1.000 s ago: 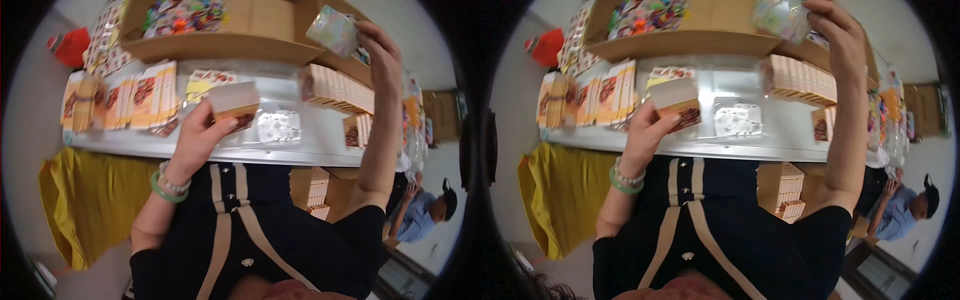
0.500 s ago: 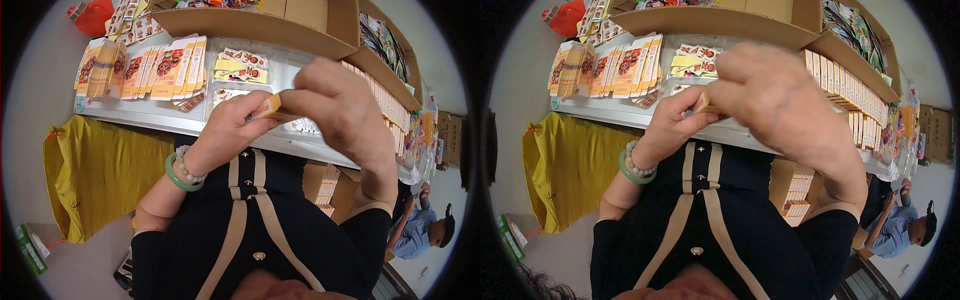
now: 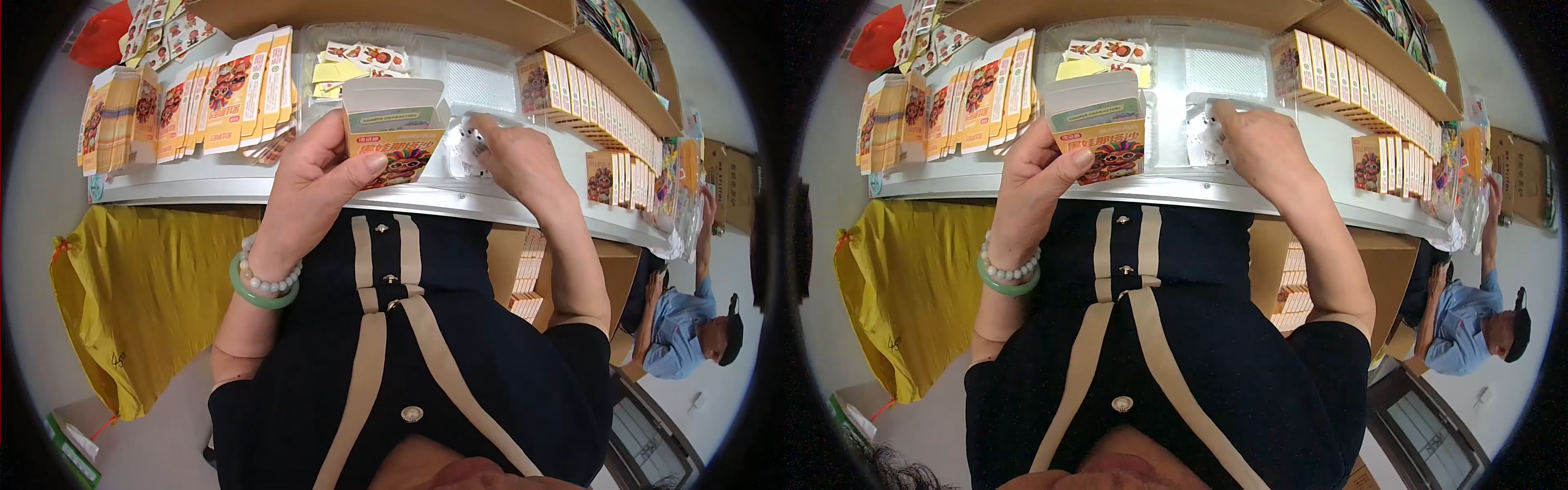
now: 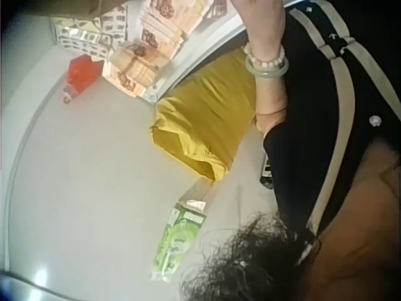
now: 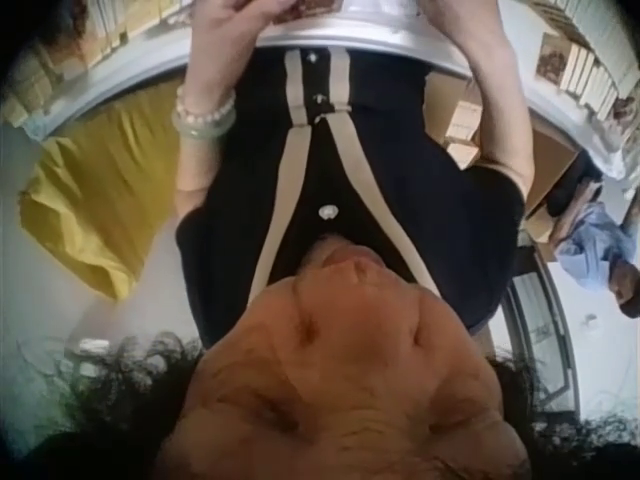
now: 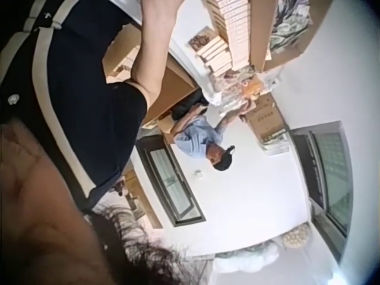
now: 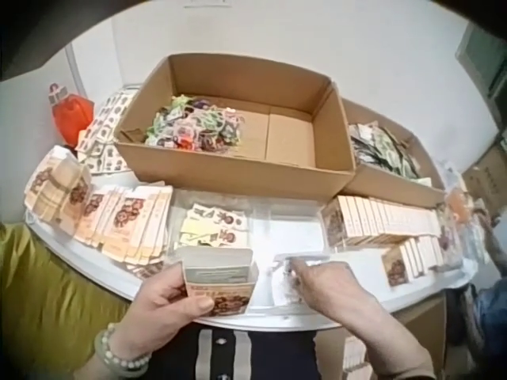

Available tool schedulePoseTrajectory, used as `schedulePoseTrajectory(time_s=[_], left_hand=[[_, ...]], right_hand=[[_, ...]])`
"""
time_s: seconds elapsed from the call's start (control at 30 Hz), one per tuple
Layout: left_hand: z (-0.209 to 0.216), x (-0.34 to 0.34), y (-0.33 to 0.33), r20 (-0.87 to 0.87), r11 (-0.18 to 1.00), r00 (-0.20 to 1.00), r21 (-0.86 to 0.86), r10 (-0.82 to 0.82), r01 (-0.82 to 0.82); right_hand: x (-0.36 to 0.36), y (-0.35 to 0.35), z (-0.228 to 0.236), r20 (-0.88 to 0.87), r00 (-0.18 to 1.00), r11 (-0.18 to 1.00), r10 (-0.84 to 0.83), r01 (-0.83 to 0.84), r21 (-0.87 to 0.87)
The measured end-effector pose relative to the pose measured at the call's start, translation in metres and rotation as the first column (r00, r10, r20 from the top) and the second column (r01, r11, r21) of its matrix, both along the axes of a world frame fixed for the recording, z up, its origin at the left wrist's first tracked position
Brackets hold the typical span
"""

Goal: Package colorful hair accessories into decorative paper bags.

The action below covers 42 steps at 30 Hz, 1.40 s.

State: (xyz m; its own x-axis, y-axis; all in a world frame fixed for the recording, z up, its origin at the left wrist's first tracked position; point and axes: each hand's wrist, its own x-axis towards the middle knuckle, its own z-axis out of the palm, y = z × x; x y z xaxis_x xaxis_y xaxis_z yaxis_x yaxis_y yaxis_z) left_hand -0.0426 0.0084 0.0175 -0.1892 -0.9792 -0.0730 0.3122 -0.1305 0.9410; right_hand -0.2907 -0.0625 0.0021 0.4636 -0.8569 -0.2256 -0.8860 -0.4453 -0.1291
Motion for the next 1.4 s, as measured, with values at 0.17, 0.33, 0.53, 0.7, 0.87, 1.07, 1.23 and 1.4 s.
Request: schedulePoseTrajectory(time_s=[0.17,0.33,0.53,0.7,0.87,1.07,1.23,1.4], left_hand=[[-0.006,0.006,0.001,0.071,1.0,0.997,0.006,0.0,-0.001],[-0.007,0.002,0.0,0.04,0.999,0.998,0.001,0.044,-0.044],[-0.004,-0.007,0.001,0.117,0.998,0.992,0.016,0.051,-0.053],[-0.004,-0.009,-0.001,0.358,0.996,0.934,-0.081,0.005,0.026],[-0.003,-0.019,-0.001,0.369,0.985,0.929,-0.17,0.035,0.03],[-0.007,-0.014,0.002,0.31,0.985,0.951,-0.17,0.023,0.032],[-0.008,0.0,0.002,0.144,0.997,0.987,0.001,0.073,-0.074],[-0.006,0.006,0.004,0.084,0.992,0.988,-0.012,0.127,-0.127]], right_hand=[[-0.006,-0.008,-0.004,0.057,0.998,1.0,0.002,-0.002,0.01],[-0.032,-0.013,-0.011,0.706,0.692,0.986,-0.15,0.052,0.158],[-0.031,-0.013,0.018,0.673,0.301,0.722,-0.675,0.084,0.687],[-0.005,0.011,0.064,0.9,0.309,0.949,-0.307,0.033,0.312],[0.031,0.01,0.071,0.618,0.663,0.898,0.421,-0.208,-0.388],[0.034,0.005,0.06,0.665,0.659,0.916,0.351,-0.093,-0.391],[0.005,-0.009,0.004,0.527,0.843,0.99,-0.108,0.138,-0.018],[0.012,-0.016,-0.014,0.011,1.0,0.998,0.015,-0.014,-0.056]])
